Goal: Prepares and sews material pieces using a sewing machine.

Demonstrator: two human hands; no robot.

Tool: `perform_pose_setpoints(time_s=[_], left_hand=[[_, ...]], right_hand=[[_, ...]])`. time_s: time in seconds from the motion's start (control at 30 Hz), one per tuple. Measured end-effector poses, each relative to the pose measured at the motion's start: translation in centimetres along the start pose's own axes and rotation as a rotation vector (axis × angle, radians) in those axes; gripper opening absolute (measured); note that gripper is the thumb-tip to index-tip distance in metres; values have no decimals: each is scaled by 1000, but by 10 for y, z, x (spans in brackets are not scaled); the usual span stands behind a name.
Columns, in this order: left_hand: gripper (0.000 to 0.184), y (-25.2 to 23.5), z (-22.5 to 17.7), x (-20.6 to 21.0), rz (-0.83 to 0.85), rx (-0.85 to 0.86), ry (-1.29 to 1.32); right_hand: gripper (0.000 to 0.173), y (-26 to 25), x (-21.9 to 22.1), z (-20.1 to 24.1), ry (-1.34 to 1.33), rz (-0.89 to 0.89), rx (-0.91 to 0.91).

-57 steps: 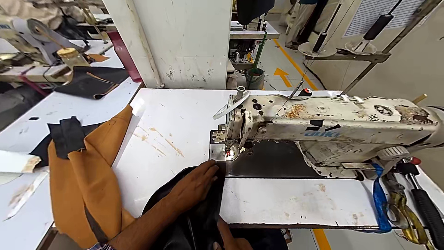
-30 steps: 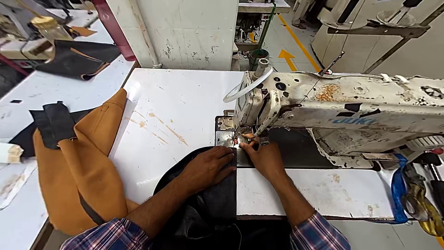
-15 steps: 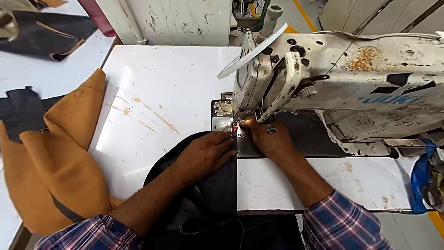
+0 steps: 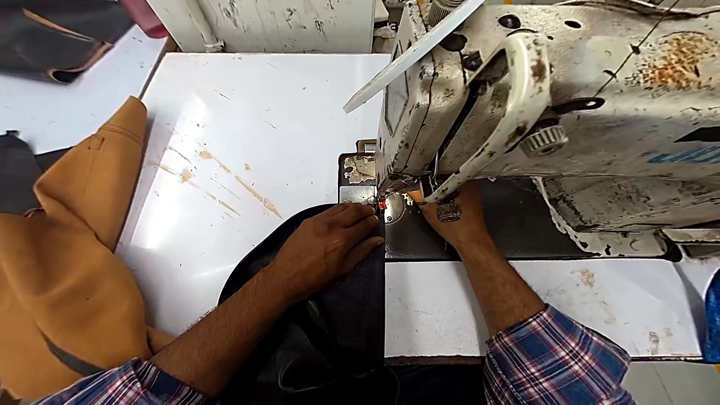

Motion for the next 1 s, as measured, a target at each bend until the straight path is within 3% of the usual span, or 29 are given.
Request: perform_pose_setpoints(time_s=[0.4,0.6,0.73,0.8,0.87,1.0], left_hand=[[38,-3,0,2,-1,-14,-7],[38,-5,-1,3,-15,-47,-24],[37,-5,0,3,-34,-51,-28],[37,-6,0,4,-38,-47,-26],[37,-6,1,6,-38,-51,-24],[38,-7,1,7,-30,-64,-34]], right_hand=[[39,-1,-1,-1,57,2,-21],[33,0,1,2,77,1,-8],[18,1,-6,12,68,98,34],[13,7,-26,22,71,253,102],[21,25,-63,34,141,293,59],[44,69,-181,22,450,-56,-54]])
Point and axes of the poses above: each hand's wrist, its own y-axis away from the middle knuckle, its own x-axis out of the palm, z = x × y, the point moved 3 cm from there along -y, towards the middle knuckle, and after that the axes turned 15 degrees about -y, right-handed, at the moved point
